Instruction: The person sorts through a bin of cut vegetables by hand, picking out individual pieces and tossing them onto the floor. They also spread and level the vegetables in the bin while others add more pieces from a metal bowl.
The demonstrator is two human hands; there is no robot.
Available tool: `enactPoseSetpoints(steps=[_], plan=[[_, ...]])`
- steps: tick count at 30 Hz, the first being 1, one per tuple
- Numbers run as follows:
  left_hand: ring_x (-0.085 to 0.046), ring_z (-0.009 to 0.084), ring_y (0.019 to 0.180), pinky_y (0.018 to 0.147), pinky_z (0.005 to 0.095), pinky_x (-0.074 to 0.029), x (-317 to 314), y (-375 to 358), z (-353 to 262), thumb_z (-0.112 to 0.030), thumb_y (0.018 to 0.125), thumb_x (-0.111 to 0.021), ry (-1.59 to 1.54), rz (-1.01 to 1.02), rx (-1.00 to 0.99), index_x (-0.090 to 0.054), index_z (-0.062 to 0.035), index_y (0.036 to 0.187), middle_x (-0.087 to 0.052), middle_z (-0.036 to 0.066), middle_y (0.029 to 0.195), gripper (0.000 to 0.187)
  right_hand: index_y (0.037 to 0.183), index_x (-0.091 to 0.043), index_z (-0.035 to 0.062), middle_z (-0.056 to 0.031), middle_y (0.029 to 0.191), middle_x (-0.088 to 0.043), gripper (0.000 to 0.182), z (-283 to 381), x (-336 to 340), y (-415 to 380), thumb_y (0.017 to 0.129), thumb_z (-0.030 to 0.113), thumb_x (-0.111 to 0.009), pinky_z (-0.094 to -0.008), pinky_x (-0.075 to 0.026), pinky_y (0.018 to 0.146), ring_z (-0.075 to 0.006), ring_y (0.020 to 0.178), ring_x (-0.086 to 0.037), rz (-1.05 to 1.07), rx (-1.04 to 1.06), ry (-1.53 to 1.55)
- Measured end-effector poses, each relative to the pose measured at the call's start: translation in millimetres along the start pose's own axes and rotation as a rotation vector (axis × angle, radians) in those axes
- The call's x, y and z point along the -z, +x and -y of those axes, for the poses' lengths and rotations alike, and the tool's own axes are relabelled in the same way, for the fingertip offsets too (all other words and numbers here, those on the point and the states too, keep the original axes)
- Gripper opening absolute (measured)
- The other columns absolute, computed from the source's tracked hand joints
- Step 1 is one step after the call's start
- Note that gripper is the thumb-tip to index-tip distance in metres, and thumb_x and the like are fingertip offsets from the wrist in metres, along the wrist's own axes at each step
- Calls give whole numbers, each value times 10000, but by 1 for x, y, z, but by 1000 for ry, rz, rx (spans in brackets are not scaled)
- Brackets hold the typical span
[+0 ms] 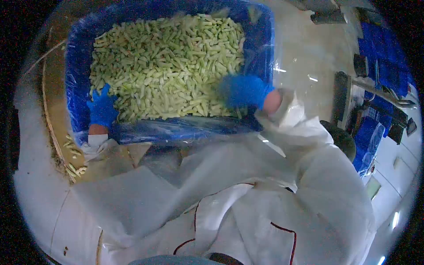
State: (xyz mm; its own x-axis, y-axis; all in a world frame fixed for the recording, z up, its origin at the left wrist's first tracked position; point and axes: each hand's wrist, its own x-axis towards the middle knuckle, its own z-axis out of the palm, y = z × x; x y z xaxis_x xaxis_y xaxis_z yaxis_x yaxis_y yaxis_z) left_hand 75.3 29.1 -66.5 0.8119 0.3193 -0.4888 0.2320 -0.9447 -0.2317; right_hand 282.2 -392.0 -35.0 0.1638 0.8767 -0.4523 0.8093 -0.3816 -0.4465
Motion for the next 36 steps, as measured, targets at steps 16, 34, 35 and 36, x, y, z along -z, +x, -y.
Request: enactPoseSetpoints(steps=[16, 34, 35, 36], plan=[[-386, 405, 1234, 906, 509, -400, -5, -1, 4, -259, 613, -733, -100, -89, -31, -721, -259, 961, -357, 26, 1415, 349, 1167, -609, 90, -183, 1037, -637, 480, 4, 67, 50, 804, 395, -682, -357, -470, 862, -273, 967, -613, -210, -497, 384], [-447, 368, 1168, 861, 559, -378, -22, 1, 8, -226, 719, -619, -181, -195, -13, -714, -154, 864, -488, 46, 1281, 187, 1279, -525, 171, -195, 1413, -342, 674, 161, 7, 317, 703, 475, -696, -481, -334, 1029, -405, 1256, -367, -720, 217, 298], [-449, 360, 1167, 866, 557, -376, -33, 5, 7, -228, 718, -619, -209, -227, 1, -713, -157, 866, -493, 42, 1273, 189, 1251, -555, 191, -183, 1411, -346, 606, 160, 3, 295, 712, 430, -697, -486, -329, 1029, -403, 1253, -368, -653, 288, 316], [-452, 359, 1163, 864, 554, -378, -25, 5, 4, -231, 715, -621, -197, -201, -8, -712, -158, 867, -500, 37, 1260, 192, 1223, -586, 212, -172, 1409, -349, 543, 158, 2, 275, 722, 386, -698, -492, -323, 1030, -401, 1249, -369, -586, 366, 333]])
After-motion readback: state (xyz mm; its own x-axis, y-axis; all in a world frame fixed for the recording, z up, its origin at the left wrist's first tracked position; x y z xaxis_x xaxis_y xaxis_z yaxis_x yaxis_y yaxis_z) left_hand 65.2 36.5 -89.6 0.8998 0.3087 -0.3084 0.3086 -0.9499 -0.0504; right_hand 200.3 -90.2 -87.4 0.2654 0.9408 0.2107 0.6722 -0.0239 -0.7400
